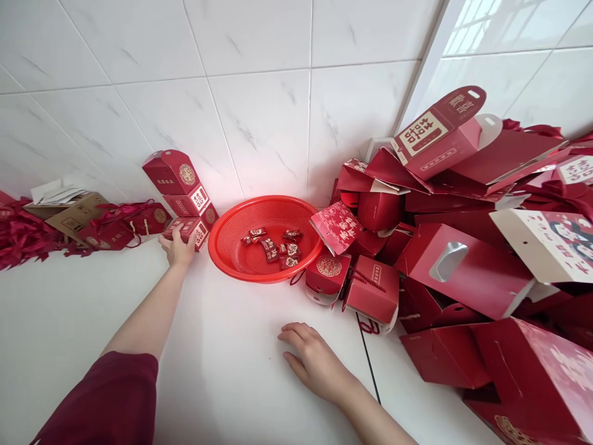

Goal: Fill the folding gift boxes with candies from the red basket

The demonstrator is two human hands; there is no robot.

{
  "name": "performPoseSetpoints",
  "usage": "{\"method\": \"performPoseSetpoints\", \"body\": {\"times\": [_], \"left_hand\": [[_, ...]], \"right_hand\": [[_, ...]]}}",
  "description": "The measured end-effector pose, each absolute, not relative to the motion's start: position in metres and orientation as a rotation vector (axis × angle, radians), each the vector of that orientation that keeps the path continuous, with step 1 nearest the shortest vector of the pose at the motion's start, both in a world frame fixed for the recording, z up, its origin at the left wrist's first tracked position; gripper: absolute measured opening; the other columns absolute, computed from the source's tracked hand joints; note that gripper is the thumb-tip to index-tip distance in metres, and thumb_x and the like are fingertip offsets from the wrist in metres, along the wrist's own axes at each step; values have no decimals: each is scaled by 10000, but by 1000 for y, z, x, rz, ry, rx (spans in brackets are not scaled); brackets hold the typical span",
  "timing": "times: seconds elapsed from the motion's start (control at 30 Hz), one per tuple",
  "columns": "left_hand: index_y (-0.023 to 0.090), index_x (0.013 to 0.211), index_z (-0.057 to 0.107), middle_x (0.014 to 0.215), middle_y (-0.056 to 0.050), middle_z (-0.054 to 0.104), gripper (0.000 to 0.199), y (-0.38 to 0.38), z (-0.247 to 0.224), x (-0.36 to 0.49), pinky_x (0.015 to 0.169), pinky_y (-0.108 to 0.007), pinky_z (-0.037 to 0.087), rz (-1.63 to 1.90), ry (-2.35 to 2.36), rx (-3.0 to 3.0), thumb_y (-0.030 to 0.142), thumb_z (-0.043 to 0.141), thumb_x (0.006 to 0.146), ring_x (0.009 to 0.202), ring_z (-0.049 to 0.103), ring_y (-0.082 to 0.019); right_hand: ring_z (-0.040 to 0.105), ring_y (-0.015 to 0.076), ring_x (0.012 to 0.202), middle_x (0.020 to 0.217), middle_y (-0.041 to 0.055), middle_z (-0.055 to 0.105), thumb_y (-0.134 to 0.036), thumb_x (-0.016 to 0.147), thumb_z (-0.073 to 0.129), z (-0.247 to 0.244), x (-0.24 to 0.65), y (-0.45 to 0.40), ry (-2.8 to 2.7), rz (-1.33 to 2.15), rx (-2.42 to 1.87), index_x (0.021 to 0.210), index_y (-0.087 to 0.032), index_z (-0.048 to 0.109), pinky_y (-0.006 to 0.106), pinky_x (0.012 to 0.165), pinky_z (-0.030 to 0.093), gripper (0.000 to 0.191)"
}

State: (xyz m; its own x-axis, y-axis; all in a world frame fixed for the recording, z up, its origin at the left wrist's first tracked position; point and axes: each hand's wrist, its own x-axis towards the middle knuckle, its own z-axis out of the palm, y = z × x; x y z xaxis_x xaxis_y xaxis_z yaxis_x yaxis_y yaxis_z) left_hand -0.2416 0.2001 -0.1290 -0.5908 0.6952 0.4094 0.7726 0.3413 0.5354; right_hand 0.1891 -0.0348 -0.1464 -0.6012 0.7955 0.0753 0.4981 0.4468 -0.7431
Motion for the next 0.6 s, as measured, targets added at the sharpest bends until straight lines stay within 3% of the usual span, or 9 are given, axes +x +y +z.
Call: {"method": "performPoseSetpoints", "body": {"times": [0.2, 0.4, 0.53, 0.6], "left_hand": [[276, 1496, 385, 1557, -227, 157, 773, 199, -112, -247, 1051, -605, 395, -1013, -2616, -1395, 612, 596, 833, 1350, 395, -478], [227, 1503, 371, 1608, -251, 103, 949, 186, -79, -248, 1128, -701, 184, -907, -2614, -1452, 646, 710, 722, 1475, 100, -518], [173, 1560, 224, 1612, -263, 80, 962, 162, -62, -213, 1185, -619, 163, -1050, -2334, -1504, 571, 671, 807, 1498, 90, -460], [161, 1554, 231, 1613, -237, 92, 907, 146, -55, -183, 1206, -574, 166, -1146, -2182, -1600, 494, 668, 833, 1498, 117, -430]], "right_hand": [[543, 222, 1218, 1307, 74, 580, -160, 953, 519, -144, 189, -34, -2266, 942, -1049, 1260, -238, 568, 400, 1066, 452, 321], [559, 219, 1194, 1274, 84, 596, -144, 930, 546, -142, 191, -33, -2260, 883, -992, 1269, -221, 562, 393, 1052, 465, 348], [567, 209, 1189, 1262, 81, 607, -145, 921, 563, -143, 191, -33, -2255, 840, -965, 1267, -221, 562, 372, 1040, 474, 354], [577, 206, 1176, 1255, 79, 613, -154, 926, 563, -141, 192, -32, -2257, 824, -960, 1261, -218, 565, 368, 1033, 479, 341]]}}
